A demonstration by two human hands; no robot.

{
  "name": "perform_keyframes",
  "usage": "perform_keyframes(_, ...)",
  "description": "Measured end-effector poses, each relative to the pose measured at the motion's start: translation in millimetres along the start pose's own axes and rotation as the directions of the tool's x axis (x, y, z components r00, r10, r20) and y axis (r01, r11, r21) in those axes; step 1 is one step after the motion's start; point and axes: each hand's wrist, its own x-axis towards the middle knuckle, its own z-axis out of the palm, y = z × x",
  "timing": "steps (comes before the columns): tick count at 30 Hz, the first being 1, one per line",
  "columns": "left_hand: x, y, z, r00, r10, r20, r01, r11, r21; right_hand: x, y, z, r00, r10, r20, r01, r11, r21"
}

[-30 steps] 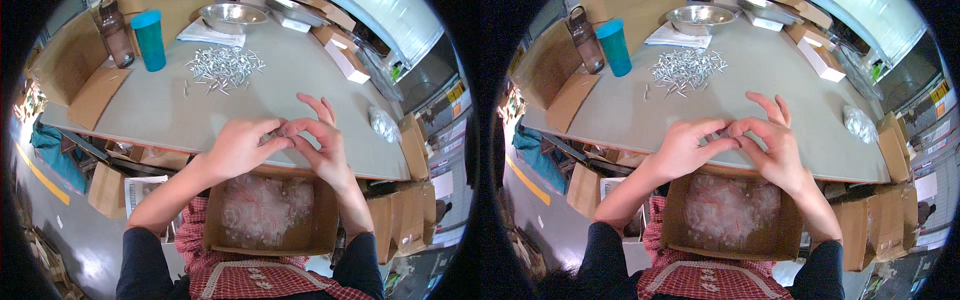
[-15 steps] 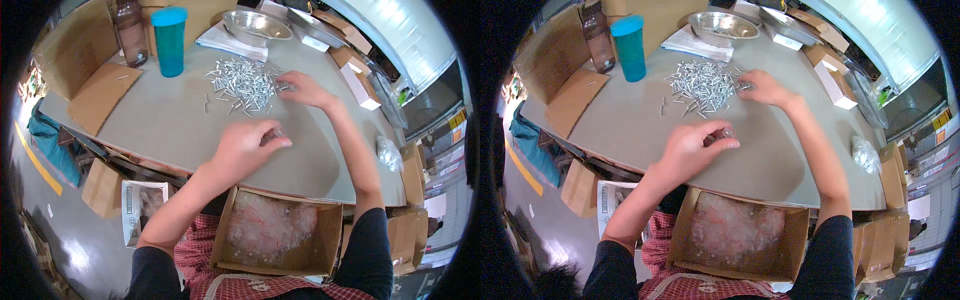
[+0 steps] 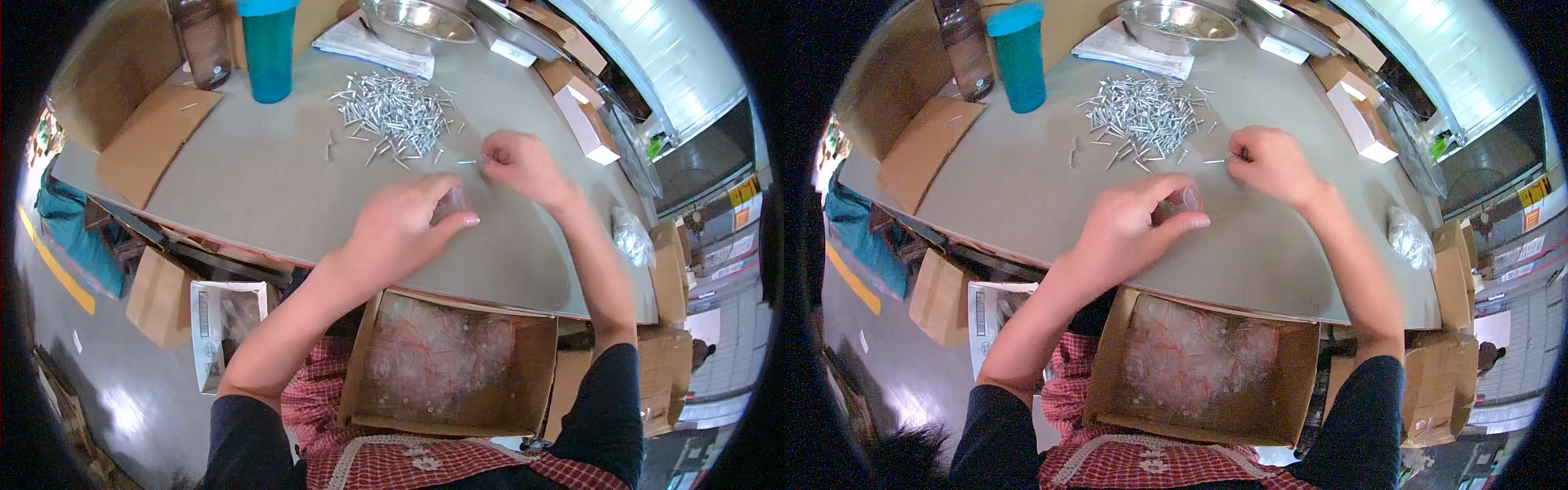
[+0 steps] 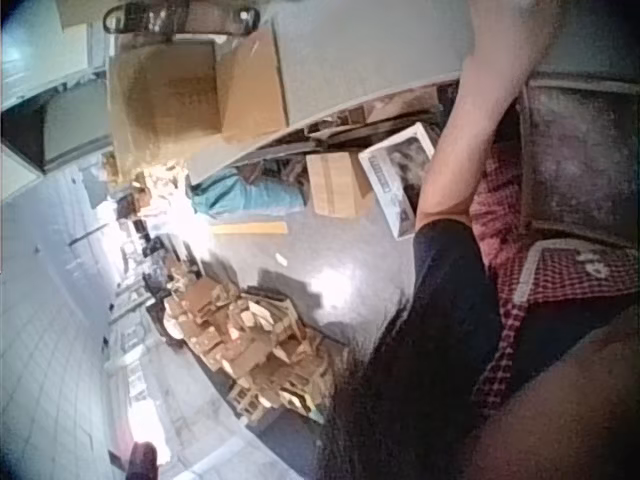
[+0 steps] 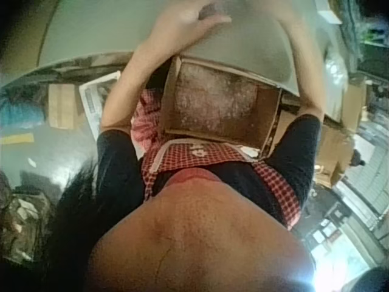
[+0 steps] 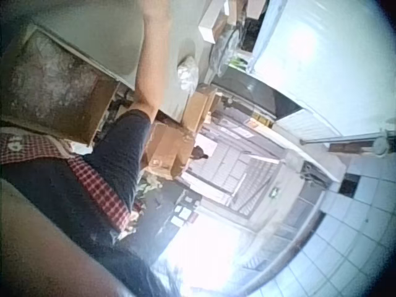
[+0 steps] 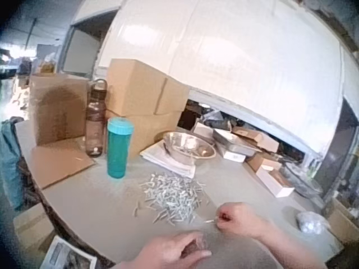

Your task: Packing small metal screws into small resealable plastic bags from a pile on a table.

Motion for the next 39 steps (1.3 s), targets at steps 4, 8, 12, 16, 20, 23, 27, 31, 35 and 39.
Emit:
perform_keyframes(4, 0, 1, 6, 0.998, -0.005, -0.06, 0.005, 1.0, 0.001, -31, -41, 5, 0.954, 0.021, -0.298, 0.231, 0.581, 0.78)
perform_keyframes(8, 2, 9, -3, 0.998, -0.064, 0.025, 0.066, 0.995, -0.079, -45, -58, 8, 0.92, -0.059, -0.387, 0.347, 0.58, 0.737)
perform_keyframes(12, 2, 5, 0, 0.999, -0.043, 0.013, 0.043, 0.998, -0.037, -45, -44, 9, 0.931, -0.051, -0.361, 0.303, 0.658, 0.689)
perform_keyframes(16, 3, 6, 3, 0.998, -0.039, -0.054, 0.037, 0.999, -0.027, -27, -30, 22, 0.932, -0.045, -0.359, 0.116, 0.977, 0.177)
perform_keyframes(20, 0, 5, 2, 0.994, -0.103, -0.044, 0.103, 0.995, 0.001, -11, -26, 34, 0.981, -0.091, -0.17, 0.032, 0.945, -0.325)
perform_keyframes(23, 0, 8, 2, 0.991, -0.108, -0.075, 0.112, 0.992, 0.054, -19, -34, 15, 0.978, 0.045, -0.202, -0.031, 0.997, 0.072)
perform_keyframes(27, 2, 9, 5, 0.997, -0.019, -0.08, 0.029, 0.991, 0.131, -47, -64, -20, 0.923, -0.08, -0.377, 0.203, 0.933, 0.297)
perform_keyframes(31, 1, 10, 6, 0.99, 0.102, -0.095, -0.081, 0.976, 0.204, -54, -71, -20, 0.876, -0.234, -0.421, 0.336, 0.923, 0.188)
perform_keyframes(35, 2, 5, 8, 0.973, 0.214, -0.085, -0.187, 0.95, 0.252, -55, -74, -16, 0.884, -0.247, -0.396, 0.36, 0.901, 0.241)
perform_keyframes(39, -2, 10, 9, 0.98, 0.153, -0.13, -0.118, 0.963, 0.242, -58, -80, -12, 0.888, -0.097, -0.449, 0.294, 0.872, 0.393)
